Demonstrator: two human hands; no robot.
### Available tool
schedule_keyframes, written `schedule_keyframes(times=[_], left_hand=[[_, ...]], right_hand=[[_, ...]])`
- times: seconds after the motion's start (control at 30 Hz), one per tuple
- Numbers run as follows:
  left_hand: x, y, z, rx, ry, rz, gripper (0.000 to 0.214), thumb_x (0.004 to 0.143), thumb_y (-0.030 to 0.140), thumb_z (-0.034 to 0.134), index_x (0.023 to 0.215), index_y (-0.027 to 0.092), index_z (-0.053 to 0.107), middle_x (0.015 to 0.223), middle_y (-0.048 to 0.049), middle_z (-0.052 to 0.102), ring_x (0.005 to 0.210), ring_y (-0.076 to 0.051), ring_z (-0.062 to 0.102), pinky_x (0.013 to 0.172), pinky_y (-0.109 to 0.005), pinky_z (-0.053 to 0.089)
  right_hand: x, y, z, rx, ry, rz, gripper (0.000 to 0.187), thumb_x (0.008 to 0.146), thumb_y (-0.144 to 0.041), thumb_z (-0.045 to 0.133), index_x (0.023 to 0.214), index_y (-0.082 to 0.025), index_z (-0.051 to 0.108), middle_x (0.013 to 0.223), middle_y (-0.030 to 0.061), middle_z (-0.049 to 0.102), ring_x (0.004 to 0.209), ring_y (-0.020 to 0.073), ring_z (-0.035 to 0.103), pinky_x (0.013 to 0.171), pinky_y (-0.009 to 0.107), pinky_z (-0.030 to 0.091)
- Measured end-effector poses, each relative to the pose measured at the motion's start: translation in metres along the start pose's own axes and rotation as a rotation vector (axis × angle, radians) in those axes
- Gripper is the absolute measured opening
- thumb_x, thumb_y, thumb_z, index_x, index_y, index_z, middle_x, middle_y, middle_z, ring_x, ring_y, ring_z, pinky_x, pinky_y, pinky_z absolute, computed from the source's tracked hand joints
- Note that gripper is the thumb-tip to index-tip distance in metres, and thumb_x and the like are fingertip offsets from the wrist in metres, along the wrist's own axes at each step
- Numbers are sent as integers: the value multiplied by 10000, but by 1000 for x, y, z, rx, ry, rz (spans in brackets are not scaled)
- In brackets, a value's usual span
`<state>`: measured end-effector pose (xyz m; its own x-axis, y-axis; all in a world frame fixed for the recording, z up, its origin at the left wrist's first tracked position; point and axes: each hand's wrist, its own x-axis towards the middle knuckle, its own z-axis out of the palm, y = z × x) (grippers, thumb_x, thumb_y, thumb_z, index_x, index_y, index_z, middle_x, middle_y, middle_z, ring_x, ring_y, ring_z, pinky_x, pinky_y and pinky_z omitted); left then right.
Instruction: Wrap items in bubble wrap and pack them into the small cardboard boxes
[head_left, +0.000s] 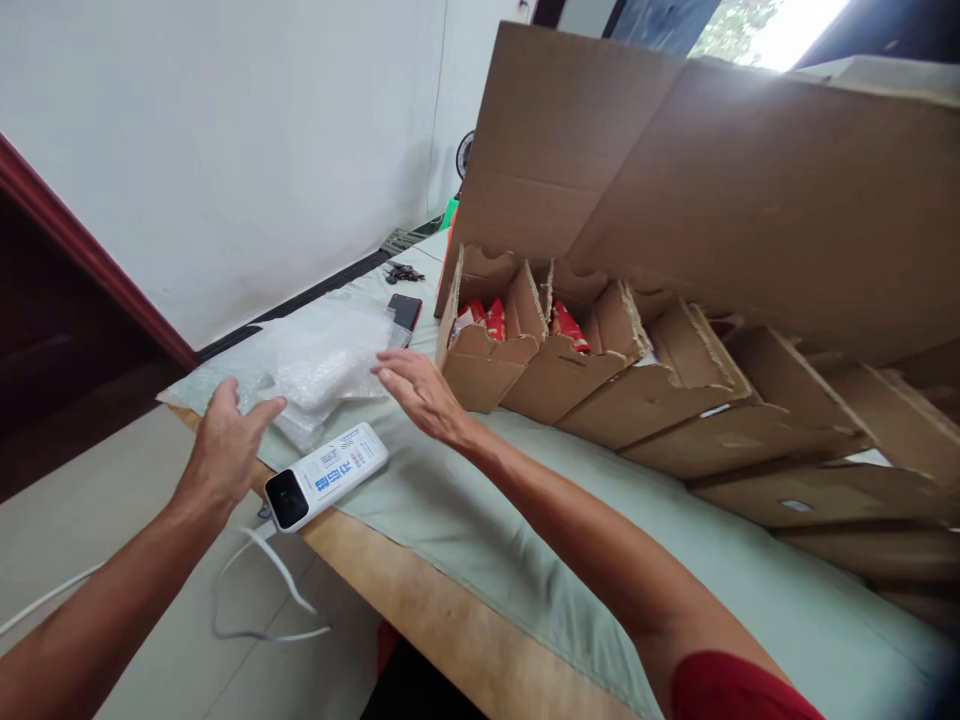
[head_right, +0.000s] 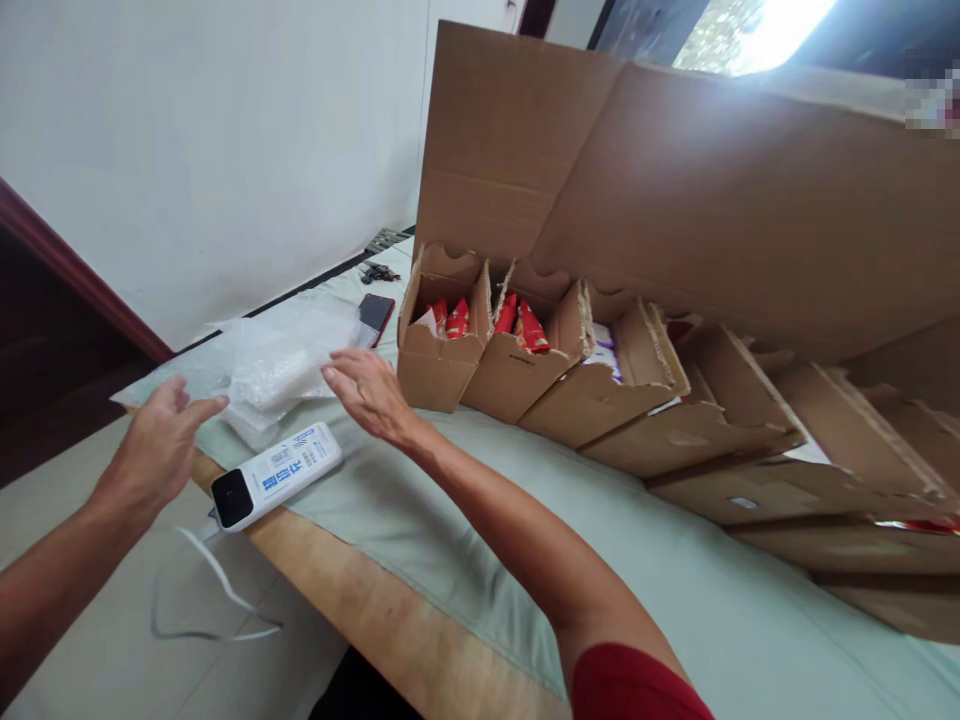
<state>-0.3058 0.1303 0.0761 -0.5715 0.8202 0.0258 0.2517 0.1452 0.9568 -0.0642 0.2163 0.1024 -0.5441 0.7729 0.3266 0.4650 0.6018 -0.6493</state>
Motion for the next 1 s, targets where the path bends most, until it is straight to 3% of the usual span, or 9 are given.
schedule_keyframes(times=[0.1, 0.17, 0.3, 0.37, 0.47, 0.6, 0.77, 0.9, 1.0], left_hand=[[-48, 16, 2, -17, -44, 70, 885, 812, 499, 728, 1566, 224, 354, 1678, -140, 312, 1547, -369, 296, 1278, -560, 216], [-96, 28, 17, 12, -170, 211, 778, 860, 461, 684, 1558, 276, 392, 1685, -85, 322, 1536, -357, 332, 1264, -562, 273], [-210, 32, 69, 100, -530, 467, 526, 935, 369, 583, 1458, 322, 537, 1672, -50, 355, 1526, -337, 365, 1206, -559, 392], [-260, 21, 98, 81, -713, 550, 546, 975, 304, 524, 1517, 329, 463, 1677, -71, 340, 1501, -311, 417, 1135, -513, 496], [-311, 0, 143, 48, -950, 845, 641, 965, 241, 546, 1577, 310, 370, 1656, -116, 369, 1509, -316, 404, 1112, -508, 525], [-338, -26, 190, 139, -985, 1170, 689, 920, 210, 605, 1571, 249, 384, 1669, -165, 325, 1526, -363, 355, 1076, -532, 553], [-333, -55, 211, 208, -831, 1326, 711, 914, 206, 614, 1580, 256, 370, 1694, -148, 273, 1566, -374, 259, 1113, -541, 516], [-334, -66, 214, 184, -748, 1330, 736, 918, 176, 601, 1595, 284, 331, 1677, -137, 310, 1565, -374, 259, 1208, -588, 385], [-342, -67, 215, 171, -702, 1267, 685, 925, 158, 565, 1562, 318, 371, 1621, -136, 391, 1547, -374, 300, 1223, -624, 337]], right_hand=[[-70, -3, -15, 104, -10, -33, 255, 1043, -328, 534, 1117, -202, 742, 1304, 96, 720, 1246, 218, 635, 1097, 449, 448], [-120, -4, -26, 131, -36, -31, 218, 1025, -305, 562, 1114, -207, 736, 1252, 99, 743, 1181, 209, 673, 1050, 426, 496], [-221, -9, -47, 54, -20, 36, 190, 997, -238, 576, 1116, -208, 721, 1129, 88, 784, 1071, 197, 713, 984, 387, 546], [-268, -12, -61, -5, 31, 86, 211, 990, -208, 547, 1122, -200, 712, 1080, 85, 793, 1019, 193, 724, 962, 375, 559], [-337, -14, -93, -111, 202, 165, 222, 978, -182, 532, 1107, -193, 711, 1049, 87, 801, 990, 194, 737, 936, 369, 577], [-430, -14, -165, -364, 505, 392, 189, 970, -215, 595, 1097, -247, 731, 1066, 69, 802, 1017, 207, 743, 935, 384, 589], [-511, 14, -286, -836, 830, 664, 264, 931, -266, 581, 1154, -235, 718, 1201, 116, 762, 1156, 293, 688, 1014, 508, 542], [-531, 54, -372, -1118, 792, 876, 555, 790, -213, 668, 1343, -180, 629, 1492, 180, 581, 1388, 413, 497, 1083, 649, 417], [-531, 80, -414, -1139, 614, 914, 492, 723, -163, 718, 1214, -196, 713, 1479, 174, 594, 1417, 468, 434, 1059, 707, 380]])
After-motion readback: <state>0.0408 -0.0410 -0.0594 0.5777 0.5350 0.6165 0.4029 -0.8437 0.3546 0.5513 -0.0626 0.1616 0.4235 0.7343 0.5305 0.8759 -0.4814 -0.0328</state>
